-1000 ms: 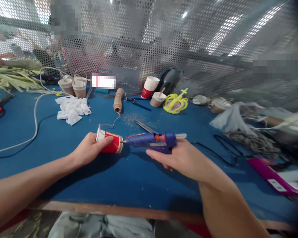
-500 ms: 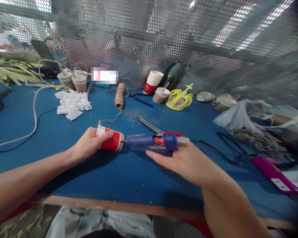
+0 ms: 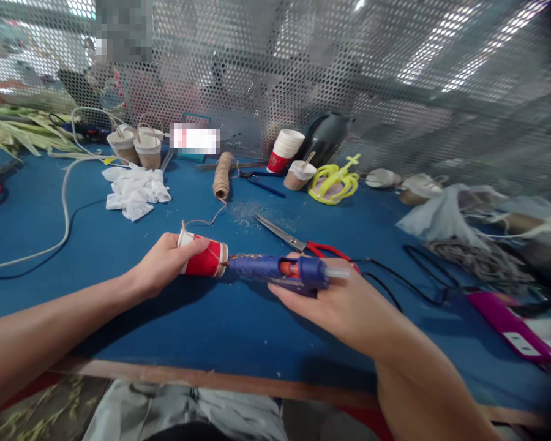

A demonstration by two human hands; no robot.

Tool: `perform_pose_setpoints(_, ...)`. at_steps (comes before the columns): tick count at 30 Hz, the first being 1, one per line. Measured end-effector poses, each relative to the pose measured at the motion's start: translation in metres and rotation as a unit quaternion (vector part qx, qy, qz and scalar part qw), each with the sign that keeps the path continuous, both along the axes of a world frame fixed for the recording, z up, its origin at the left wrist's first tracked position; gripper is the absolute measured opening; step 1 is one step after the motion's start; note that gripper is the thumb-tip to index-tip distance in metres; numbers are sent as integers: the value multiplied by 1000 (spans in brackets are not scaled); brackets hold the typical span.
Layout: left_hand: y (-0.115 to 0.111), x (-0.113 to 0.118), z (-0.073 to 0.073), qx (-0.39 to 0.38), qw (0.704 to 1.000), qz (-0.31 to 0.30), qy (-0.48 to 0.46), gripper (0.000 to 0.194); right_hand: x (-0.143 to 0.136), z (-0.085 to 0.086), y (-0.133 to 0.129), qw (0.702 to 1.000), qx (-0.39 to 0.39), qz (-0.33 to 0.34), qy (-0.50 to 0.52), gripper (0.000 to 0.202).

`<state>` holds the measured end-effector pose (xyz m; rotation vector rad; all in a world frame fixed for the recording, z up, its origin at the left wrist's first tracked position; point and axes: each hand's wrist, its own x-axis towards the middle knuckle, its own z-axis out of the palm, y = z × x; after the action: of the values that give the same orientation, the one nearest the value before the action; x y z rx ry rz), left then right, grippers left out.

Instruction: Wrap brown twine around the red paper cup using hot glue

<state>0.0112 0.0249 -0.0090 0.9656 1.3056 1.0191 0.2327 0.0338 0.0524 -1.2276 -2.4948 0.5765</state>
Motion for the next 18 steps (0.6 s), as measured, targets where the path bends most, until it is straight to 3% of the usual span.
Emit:
perform_pose_setpoints(12, 0, 1, 0, -26, 999, 15, -13, 31, 3, -8, -5, 1000, 6, 4, -19, 18)
perform_pose_setpoints(18, -2, -1, 0, 20, 1000, -1, 16, 33, 3, -8, -3, 999, 45, -1, -25, 16)
